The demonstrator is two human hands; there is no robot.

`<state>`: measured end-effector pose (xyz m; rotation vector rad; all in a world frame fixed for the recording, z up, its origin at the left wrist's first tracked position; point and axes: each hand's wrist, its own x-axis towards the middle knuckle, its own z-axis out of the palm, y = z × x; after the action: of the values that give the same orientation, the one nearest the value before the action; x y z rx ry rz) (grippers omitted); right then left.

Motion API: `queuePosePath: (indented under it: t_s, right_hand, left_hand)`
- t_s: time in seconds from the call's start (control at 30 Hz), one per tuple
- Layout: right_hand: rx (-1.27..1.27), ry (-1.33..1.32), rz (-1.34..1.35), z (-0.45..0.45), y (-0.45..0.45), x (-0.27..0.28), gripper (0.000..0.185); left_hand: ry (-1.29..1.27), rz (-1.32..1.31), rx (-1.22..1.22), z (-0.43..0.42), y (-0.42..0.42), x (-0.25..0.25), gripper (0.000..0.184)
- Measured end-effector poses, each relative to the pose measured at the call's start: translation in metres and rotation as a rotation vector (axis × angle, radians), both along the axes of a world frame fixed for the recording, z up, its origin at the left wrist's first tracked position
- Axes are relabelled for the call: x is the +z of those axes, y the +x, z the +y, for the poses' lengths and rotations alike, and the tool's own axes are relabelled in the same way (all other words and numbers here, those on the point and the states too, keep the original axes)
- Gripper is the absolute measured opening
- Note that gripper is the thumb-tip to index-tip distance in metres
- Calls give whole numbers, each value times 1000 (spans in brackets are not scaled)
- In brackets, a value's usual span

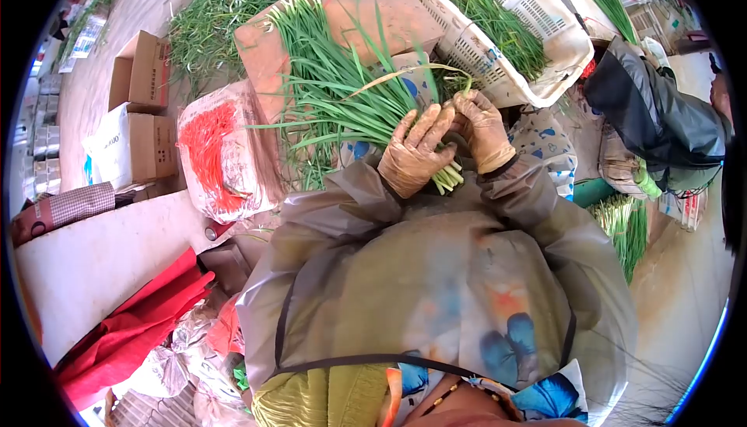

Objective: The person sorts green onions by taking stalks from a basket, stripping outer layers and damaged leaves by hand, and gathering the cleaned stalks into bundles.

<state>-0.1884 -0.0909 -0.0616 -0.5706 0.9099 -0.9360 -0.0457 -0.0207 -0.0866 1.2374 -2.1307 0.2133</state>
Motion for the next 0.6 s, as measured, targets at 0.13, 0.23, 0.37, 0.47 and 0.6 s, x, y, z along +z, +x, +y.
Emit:
queuePosePath:
  t_s: [0.13,0.23,0.37,0.47,0.6]
  right_hand:
    - [-104,-100,77,7,-2,11,7]
    - [-49,-282,137,8,0,20,7]
    - [23,-454,198,-2,5,31,6]
    - [17,-534,226,-17,3,28,5]
    - [-11,-534,269,-25,-4,31,8]
  left_hand:
    - [87,46,37,-3,4,10,13]
    - [206,59,-57,-7,12,20,26]
    - [87,54,-133,-18,15,17,46]
    - [53,129,-133,-26,17,11,57]
    - [46,271,-124,-28,19,12,69]
